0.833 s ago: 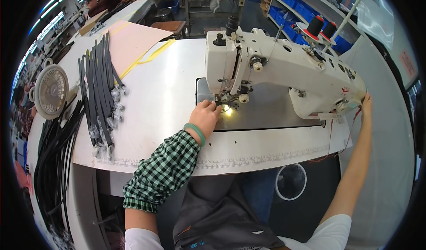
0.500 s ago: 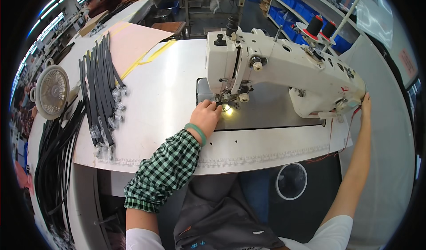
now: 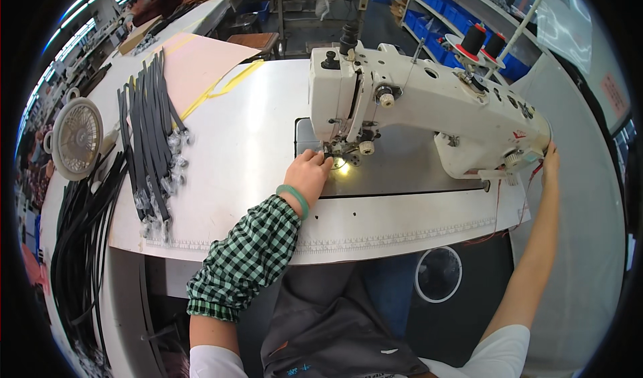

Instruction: The person operates an industrial sewing machine to stitch long black straps. They feed each strap through the machine, guide it under the needle, and cut the thread after each piece. The finished straps are placed on the table to the left.

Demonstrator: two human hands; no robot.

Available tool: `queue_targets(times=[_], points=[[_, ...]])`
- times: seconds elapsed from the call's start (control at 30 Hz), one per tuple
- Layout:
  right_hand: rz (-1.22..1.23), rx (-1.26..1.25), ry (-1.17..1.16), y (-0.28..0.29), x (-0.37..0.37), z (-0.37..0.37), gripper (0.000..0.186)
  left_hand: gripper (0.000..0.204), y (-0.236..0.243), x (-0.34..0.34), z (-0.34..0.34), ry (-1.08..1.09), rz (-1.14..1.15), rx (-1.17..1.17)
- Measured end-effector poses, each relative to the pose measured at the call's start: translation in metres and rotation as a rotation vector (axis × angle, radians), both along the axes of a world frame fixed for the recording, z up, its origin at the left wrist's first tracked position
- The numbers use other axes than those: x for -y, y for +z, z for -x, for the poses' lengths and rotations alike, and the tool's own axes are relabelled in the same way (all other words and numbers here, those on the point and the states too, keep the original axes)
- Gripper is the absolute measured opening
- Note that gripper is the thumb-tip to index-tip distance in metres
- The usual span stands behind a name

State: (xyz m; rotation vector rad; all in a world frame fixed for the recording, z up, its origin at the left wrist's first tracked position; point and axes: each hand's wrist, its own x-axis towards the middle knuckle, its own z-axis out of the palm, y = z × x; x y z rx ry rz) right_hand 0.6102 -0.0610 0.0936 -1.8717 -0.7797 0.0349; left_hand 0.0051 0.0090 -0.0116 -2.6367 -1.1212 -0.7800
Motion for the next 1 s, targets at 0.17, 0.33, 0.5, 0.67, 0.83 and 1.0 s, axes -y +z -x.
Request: queue_targets(times=[0.17,0.33,0.5,0.67,0.83,1.0], points=[[-0.303,-0.029,0.028,-0.035,0.010,-0.022,0.049,0.019,0.001,-0.003,-0.010,-0.036,0.012,0.019],[-0.195,0.007,-0.075,-0.018,0.001,-0.011,0.052,0.025,0.008,0.004,-0.003,0.042,0.076,-0.066],[-0.037,0.263,-0.122,-0.002,-0.001,-0.025,0.053,0.016,0.002,-0.003,-0.005,-0.026,-0.062,-0.021],[-0.084,0.154,-0.079,-0.021,-0.004,-0.022,0.052,0.020,0.005,-0.004,0.001,-0.057,-0.009,-0.093],[-0.215,0.144,-0.065,-0.050,0.001,-0.031,0.051,0.022,0.006,-0.004,0.000,-0.058,0.036,-0.090],[-0.175,0.203,-0.080,-0.028,-0.005,-0.026,0.049,0.021,0.005,-0.002,0.000,-0.019,0.034,-0.077]])
